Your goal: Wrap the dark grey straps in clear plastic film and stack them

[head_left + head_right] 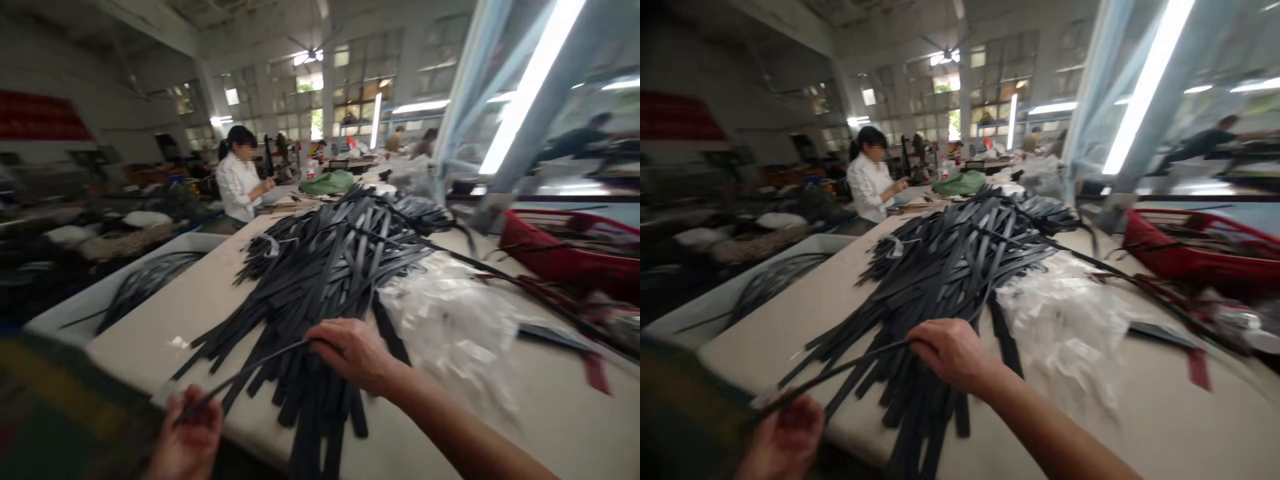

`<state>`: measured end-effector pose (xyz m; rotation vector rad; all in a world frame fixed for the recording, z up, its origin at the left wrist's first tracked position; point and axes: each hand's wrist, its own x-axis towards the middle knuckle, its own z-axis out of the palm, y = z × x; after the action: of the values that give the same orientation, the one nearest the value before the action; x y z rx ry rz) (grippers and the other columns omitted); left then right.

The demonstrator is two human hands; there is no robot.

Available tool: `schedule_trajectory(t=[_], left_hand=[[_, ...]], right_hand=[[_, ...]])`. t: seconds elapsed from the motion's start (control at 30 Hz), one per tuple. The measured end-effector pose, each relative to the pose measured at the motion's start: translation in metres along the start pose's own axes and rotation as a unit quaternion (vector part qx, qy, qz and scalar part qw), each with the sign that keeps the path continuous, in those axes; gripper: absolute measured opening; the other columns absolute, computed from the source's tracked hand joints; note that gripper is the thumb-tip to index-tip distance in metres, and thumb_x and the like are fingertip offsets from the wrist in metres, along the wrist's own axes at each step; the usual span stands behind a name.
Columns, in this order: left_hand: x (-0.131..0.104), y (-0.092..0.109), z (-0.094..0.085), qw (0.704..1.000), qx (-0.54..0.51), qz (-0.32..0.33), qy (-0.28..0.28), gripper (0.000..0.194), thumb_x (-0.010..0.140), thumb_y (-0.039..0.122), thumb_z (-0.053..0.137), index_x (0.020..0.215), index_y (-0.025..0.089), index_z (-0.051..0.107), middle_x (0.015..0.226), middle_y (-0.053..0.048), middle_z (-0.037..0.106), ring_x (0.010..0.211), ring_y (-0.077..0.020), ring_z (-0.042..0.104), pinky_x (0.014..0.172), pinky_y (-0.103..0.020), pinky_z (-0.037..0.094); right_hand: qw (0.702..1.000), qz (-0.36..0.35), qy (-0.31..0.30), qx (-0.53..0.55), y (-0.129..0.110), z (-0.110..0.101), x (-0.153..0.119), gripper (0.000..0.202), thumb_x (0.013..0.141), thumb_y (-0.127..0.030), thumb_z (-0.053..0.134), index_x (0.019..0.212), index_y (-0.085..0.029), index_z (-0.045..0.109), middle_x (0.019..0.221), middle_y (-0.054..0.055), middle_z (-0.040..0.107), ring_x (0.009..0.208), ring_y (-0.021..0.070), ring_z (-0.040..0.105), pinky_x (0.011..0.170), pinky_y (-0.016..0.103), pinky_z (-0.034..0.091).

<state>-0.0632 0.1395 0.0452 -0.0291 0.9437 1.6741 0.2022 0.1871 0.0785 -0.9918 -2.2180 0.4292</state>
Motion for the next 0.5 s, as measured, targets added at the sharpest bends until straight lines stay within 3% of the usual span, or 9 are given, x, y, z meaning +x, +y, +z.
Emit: schedule_trajectory(t=[0.07, 0.2, 0.5], left_hand=[[0.002, 0.003, -0.011, 0.998, -0.058, 0.02, 0.033, 0.035, 0.1, 0.014, 0.035, 0.077, 0.016, 0.061, 0.066, 0.002, 0.065, 0.057, -0.0075, 0.063, 0.054, -0.019, 0.056], [0.004, -0.004, -0.022, 0.992, -0.118, 0.014, 0.049, 0.027, 0.098, 0.011, 0.043, 0.08, 0.014, 0.063, 0.069, 0.0, 0.07, 0.06, -0.0086, 0.068, 0.057, -0.019, 0.059], [0.011, 0.003, -0.039, 0.985, -0.162, 0.001, 0.06, 0.024, 0.097, 0.015, 0.046, 0.086, 0.015, 0.067, 0.076, -0.002, 0.076, 0.067, -0.0113, 0.072, 0.061, -0.021, 0.061]], right_hand=[[0.999, 0.004, -0.031, 0.029, -0.018, 0.006, -0.002, 0.02, 0.098, -0.028, 0.05, 0.099, -0.021, 0.069, 0.08, 0.001, 0.069, 0.073, 0.0139, 0.065, 0.067, 0.023, 0.042], [0.996, -0.004, -0.089, 0.026, -0.037, 0.021, -0.009, 0.022, 0.098, -0.033, 0.05, 0.093, -0.023, 0.07, 0.071, -0.002, 0.067, 0.065, 0.0113, 0.064, 0.059, 0.022, 0.039], [0.996, -0.047, -0.08, -0.012, -0.032, 0.038, -0.015, 0.021, 0.097, -0.03, 0.05, 0.097, -0.026, 0.07, 0.073, -0.001, 0.071, 0.065, 0.0143, 0.067, 0.058, 0.024, 0.046]])
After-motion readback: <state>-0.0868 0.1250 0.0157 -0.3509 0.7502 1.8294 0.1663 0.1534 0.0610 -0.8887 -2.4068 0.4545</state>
